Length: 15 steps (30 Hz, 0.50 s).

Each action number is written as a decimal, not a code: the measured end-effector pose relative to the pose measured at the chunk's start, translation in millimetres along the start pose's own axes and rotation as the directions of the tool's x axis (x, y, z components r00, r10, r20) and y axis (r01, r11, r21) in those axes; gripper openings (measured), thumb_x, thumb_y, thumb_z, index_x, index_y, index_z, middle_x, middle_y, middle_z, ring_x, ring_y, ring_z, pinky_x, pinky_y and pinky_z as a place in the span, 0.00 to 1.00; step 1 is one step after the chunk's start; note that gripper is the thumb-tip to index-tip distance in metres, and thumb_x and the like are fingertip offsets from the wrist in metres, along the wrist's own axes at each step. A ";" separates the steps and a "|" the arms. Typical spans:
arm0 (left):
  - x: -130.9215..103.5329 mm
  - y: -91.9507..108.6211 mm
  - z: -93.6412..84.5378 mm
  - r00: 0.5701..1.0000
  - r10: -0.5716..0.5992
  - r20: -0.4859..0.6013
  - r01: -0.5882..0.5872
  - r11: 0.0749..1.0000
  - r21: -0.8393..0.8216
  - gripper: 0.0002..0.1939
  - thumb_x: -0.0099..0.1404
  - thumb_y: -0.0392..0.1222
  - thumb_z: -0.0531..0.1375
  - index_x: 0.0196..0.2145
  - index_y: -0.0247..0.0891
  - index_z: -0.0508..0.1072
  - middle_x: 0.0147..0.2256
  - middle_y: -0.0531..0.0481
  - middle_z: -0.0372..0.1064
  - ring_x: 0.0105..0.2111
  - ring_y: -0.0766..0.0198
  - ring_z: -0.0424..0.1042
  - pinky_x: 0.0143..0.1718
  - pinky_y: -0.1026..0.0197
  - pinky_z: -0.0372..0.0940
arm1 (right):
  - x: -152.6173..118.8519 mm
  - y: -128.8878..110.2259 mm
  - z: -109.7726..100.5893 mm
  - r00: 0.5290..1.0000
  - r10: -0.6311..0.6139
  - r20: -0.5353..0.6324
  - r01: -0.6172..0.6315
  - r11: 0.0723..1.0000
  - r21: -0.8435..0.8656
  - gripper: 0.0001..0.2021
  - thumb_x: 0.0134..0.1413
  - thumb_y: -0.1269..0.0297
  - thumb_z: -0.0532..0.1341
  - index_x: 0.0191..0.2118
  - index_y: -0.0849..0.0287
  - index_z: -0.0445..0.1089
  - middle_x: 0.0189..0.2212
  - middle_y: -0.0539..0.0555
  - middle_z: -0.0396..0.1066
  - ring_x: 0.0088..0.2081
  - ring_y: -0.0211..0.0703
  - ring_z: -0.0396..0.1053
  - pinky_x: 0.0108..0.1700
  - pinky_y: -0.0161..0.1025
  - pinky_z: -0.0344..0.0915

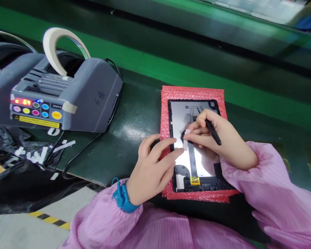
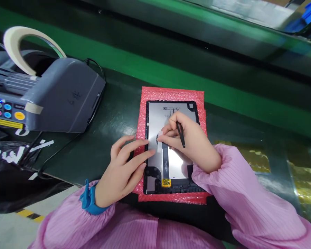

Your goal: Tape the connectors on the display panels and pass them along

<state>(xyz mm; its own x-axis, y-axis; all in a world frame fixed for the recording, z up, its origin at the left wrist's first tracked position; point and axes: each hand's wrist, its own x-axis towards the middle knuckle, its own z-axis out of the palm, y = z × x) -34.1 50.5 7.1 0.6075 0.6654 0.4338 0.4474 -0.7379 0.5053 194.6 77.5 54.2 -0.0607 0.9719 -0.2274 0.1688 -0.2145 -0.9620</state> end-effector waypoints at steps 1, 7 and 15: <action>1.1 -2.1 2.0 1.000 0.009 0.014 -0.009 1.000 0.010 0.18 0.73 0.31 0.55 0.59 0.39 0.71 0.60 0.39 0.64 0.63 0.41 0.53 0.63 0.38 0.55 | 0.7 1.2 0.3 1.000 0.001 -0.007 -0.001 1.000 0.003 0.31 0.45 0.49 0.78 0.31 0.53 0.53 0.32 0.50 0.78 0.25 0.36 0.72 0.25 0.34 0.66; 3.6 -6.5 8.2 0.997 0.034 0.067 -0.038 0.998 0.056 0.18 0.77 0.41 0.52 0.60 0.41 0.71 0.65 0.38 0.62 0.65 0.35 0.50 0.61 0.31 0.53 | -1.4 -1.0 2.1 1.000 -0.021 0.013 0.022 0.998 -0.052 0.30 0.48 0.48 0.76 0.31 0.52 0.51 0.33 0.51 0.78 0.29 0.41 0.75 0.26 0.35 0.67; 2.8 -1.8 9.3 0.997 0.013 0.076 -0.021 0.994 0.109 0.18 0.78 0.42 0.53 0.60 0.42 0.73 0.65 0.38 0.64 0.64 0.33 0.52 0.59 0.27 0.57 | 9.8 12.7 2.5 0.952 -0.284 -0.112 0.219 0.891 -0.397 0.29 0.48 0.52 0.76 0.35 0.51 0.52 0.36 0.49 0.72 0.36 0.45 0.73 0.39 0.45 0.70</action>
<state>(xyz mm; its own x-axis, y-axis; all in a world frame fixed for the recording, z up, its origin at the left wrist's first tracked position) -27.1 52.6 0.5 0.6612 0.6453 0.3827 0.5034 -0.7598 0.4114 193.7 84.0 39.4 0.0047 0.9973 0.0739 0.5276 0.0604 -0.8474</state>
